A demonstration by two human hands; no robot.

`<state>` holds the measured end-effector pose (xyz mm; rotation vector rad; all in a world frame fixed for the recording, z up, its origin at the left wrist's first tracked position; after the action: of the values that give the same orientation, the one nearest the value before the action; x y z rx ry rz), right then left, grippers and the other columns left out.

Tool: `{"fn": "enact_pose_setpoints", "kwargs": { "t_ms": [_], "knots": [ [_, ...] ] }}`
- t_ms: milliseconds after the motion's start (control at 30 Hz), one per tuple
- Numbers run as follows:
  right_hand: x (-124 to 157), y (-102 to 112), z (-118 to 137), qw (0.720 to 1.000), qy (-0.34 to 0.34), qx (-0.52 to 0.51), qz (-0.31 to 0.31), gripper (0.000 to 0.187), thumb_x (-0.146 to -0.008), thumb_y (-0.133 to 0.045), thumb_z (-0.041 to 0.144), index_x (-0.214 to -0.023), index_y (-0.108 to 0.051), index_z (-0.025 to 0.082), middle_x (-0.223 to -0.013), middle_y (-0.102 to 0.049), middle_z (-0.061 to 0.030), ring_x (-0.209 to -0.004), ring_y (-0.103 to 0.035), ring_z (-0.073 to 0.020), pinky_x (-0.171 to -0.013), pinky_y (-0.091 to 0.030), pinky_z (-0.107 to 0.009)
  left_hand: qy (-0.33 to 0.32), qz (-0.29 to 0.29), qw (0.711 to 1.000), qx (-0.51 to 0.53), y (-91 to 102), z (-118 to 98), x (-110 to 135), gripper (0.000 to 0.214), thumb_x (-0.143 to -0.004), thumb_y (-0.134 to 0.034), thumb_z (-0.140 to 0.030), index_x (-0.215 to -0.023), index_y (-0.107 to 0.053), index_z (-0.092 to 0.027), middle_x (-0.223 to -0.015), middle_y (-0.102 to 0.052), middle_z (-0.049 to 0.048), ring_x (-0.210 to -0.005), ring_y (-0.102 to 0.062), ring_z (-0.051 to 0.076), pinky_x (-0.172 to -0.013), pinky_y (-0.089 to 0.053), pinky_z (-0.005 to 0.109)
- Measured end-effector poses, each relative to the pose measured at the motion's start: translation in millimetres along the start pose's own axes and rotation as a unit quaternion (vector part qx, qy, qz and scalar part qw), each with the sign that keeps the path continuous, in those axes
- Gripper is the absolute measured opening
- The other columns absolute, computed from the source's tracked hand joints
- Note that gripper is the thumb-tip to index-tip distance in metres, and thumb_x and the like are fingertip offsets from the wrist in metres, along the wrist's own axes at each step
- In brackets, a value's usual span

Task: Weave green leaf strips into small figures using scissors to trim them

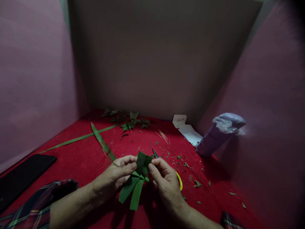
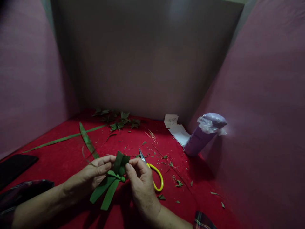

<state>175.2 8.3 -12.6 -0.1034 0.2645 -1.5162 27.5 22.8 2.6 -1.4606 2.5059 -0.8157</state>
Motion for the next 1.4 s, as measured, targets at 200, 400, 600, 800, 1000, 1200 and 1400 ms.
{"fn": "enact_pose_setpoints", "kwargs": {
  "t_ms": [200,400,600,800,1000,1200,1400],
  "knots": [
    [1.8,-1.4,-10.4,1.0,-0.016,-0.01,0.01,0.016,-0.08,-0.058,0.032,-0.075,-0.055,0.018,-0.066,-0.051,0.0032,-0.056,-0.043,-0.0089,-0.052,-0.037,-0.019,0.005,-0.043,0.999,-0.025,-1.2,8.5,2.3,0.022,-0.065,-0.073,-0.019,-0.086,-0.067,-0.014,-0.078,-0.07,0.0057,-0.066,-0.063,0.015,-0.062,-0.048,0.024],
    [1.0,-2.9,-6.5,0.998,-0.016,0.054,0.023,0.023,-0.08,-0.058,0.038,-0.075,-0.054,0.017,-0.064,-0.05,0.003,-0.056,-0.047,-0.0098,-0.053,-0.039,-0.02,-0.005,-0.122,0.991,-0.045,1.3,9.1,2.4,0.023,-0.064,-0.073,-0.023,-0.085,-0.07,-0.014,-0.072,-0.072,0.005,-0.058,-0.063,0.014,-0.055,-0.047,0.021],
    [1.6,-3.4,-8.3,0.992,-0.022,0.117,0.042,0.026,-0.081,-0.057,0.034,-0.064,-0.046,0.018,-0.057,-0.04,0.0062,-0.052,-0.037,-0.0081,-0.048,-0.033,-0.019,0.0,-0.117,0.991,-0.065,1.2,8.9,3.9,0.018,-0.066,-0.072,-0.026,-0.077,-0.069,-0.012,-0.069,-0.07,0.0047,-0.058,-0.061,0.013,-0.056,-0.046,0.021],
    [3.9,-6.9,-6.9,0.994,-0.017,0.075,0.077,0.015,-0.085,-0.05,0.031,-0.079,-0.055,0.018,-0.072,-0.052,0.0016,-0.067,-0.049,-0.0127,-0.062,-0.04,-0.023,0.007,-0.116,0.992,-0.05,0.1,10.3,4.6,0.015,-0.068,-0.069,-0.026,-0.075,-0.066,-0.013,-0.066,-0.068,0.0042,-0.058,-0.06,0.014,-0.056,-0.045,0.023],
    [3.6,-6.6,-5.7,0.995,-0.041,0.044,0.077,0.015,-0.083,-0.053,0.031,-0.082,-0.059,0.017,-0.073,-0.056,0.0004,-0.069,-0.052,-0.0143,-0.065,-0.042,-0.024,0.0,-0.127,0.991,-0.047,-0.2,8.3,5.6,0.016,-0.067,-0.069,-0.025,-0.075,-0.064,-0.013,-0.065,-0.066,0.0032,-0.059,-0.06,0.015,-0.058,-0.046,0.025],
    [1.2,-1.5,-8.4,0.996,-0.045,0.064,0.035,0.018,-0.078,-0.059,0.03,-0.067,-0.053,0.016,-0.06,-0.048,0.0041,-0.055,-0.041,-0.0094,-0.051,-0.034,-0.02,0.018,-0.118,0.991,-0.052,0.5,8.9,5.6,0.016,-0.066,-0.071,-0.024,-0.073,-0.066,-0.011,-0.067,-0.069,0.006,-0.061,-0.062,0.017,-0.061,-0.047,0.027],
    [-0.2,0.2,-6.9,0.995,-0.023,0.095,0.023,0.024,-0.081,-0.056,0.035,-0.066,-0.051,0.017,-0.058,-0.047,0.0048,-0.053,-0.042,-0.009,-0.051,-0.034,-0.02,-0.008,-0.126,0.991,-0.046,0.4,8.3,5.3,0.014,-0.069,-0.068,-0.023,-0.08,-0.067,-0.014,-0.072,-0.069,0.0044,-0.065,-0.063,0.017,-0.064,-0.047,0.026]
  ]
}}
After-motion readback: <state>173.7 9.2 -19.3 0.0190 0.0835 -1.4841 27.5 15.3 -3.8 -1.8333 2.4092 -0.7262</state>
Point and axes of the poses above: each hand's wrist, its own x-axis away from the middle knuckle, its own y-axis out of the back of the hand, z = x × y, the point moved 2 cm from there along -x, towards the middle knuckle
